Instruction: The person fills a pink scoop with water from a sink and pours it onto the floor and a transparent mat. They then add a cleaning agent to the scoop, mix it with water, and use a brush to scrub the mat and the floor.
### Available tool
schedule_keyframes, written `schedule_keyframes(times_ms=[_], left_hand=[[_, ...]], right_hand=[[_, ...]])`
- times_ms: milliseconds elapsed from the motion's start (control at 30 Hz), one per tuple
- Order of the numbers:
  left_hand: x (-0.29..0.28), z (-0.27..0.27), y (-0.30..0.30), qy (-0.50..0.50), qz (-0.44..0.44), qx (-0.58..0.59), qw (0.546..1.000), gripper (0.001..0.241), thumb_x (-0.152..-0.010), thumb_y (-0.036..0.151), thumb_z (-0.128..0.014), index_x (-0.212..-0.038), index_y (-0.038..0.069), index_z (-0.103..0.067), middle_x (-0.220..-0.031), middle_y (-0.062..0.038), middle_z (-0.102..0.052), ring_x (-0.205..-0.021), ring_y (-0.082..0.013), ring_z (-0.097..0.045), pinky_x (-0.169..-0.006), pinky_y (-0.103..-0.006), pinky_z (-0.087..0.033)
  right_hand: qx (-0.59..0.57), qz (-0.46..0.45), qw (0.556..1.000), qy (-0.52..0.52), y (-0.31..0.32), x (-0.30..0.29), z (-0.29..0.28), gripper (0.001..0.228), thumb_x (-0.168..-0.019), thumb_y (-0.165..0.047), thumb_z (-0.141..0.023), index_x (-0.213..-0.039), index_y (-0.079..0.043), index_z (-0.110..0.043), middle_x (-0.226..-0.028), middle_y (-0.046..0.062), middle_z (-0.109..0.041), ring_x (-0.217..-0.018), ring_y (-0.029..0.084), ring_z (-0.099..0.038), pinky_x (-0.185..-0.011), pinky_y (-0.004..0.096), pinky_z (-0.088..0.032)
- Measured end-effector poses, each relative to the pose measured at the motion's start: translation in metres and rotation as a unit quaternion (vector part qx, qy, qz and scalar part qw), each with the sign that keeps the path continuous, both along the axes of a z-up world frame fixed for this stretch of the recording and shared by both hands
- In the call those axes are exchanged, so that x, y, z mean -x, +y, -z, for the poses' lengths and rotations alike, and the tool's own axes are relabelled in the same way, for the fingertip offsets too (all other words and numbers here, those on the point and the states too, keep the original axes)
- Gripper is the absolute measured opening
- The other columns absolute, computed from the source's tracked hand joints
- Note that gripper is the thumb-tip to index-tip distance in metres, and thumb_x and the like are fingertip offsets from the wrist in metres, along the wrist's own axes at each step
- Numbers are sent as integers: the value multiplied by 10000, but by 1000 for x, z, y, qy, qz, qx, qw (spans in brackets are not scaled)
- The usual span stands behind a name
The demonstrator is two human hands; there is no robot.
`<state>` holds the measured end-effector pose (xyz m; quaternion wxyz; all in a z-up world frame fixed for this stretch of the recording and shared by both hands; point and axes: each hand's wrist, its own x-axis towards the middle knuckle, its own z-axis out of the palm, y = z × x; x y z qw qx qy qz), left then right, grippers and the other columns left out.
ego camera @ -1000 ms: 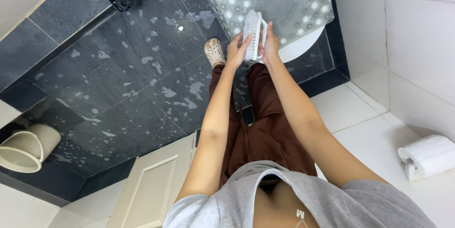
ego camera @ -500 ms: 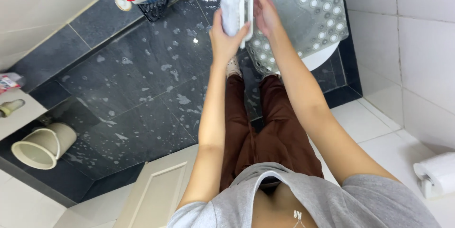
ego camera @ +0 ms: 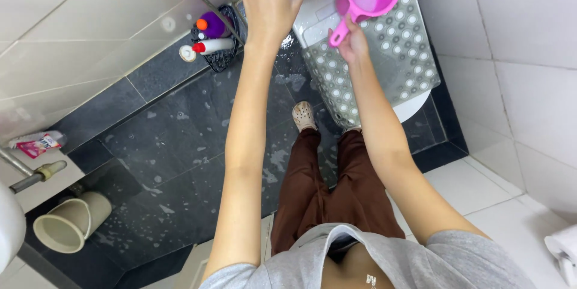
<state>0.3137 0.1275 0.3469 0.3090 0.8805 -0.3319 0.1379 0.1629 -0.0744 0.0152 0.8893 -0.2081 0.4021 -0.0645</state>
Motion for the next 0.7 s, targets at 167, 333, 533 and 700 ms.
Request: schedule_keyframes(times_ms=[167,333,533,700], left_hand=[[10,-12,-16,18,21,-8,1000,703,-646,159,-952,-1254,65,-613,-1185,-154,-634,-1153,-344,-587,-1036,-524,-417],[87,-22,-9,168,21,64,983,828,-666,185,-954,-1376,32,-556,-1278,-186,-641,-1205,-334,-612,-1030,-475,-486],[198,-28,3,401,-9,170,900,756,-709,272,-918,-1311,-35,-577,-1167,-226,-734,-1079,-305,-753,-938,-402,-593],[245,-37,36,354,-45,148,923,764,-671,269,-919,-1286,-44,-590,-1120,-236,-733,-1020,-300,-745,-899,-386,-579]], right_hand=[[39,-15,997,-66,13,57,-139,247,-1047,-128,-548,-1282,-50,-547,-1133,78,-597,-1033,220,-654,-1022,567,-540],[104,-13,993,-48,39,113,-282,229,-1080,-114,-484,-1277,-11,-542,-1259,180,-640,-977,245,-723,-863,404,-617],[106,-15,991,-86,63,169,-357,160,-1096,-118,-502,-1235,-39,-511,-1164,202,-678,-745,192,-633,-640,297,-573],[101,-92,990,-45,59,226,-393,188,-1038,-125,-546,-1210,-80,-484,-944,103,-633,-682,160,-605,-581,289,-527]])
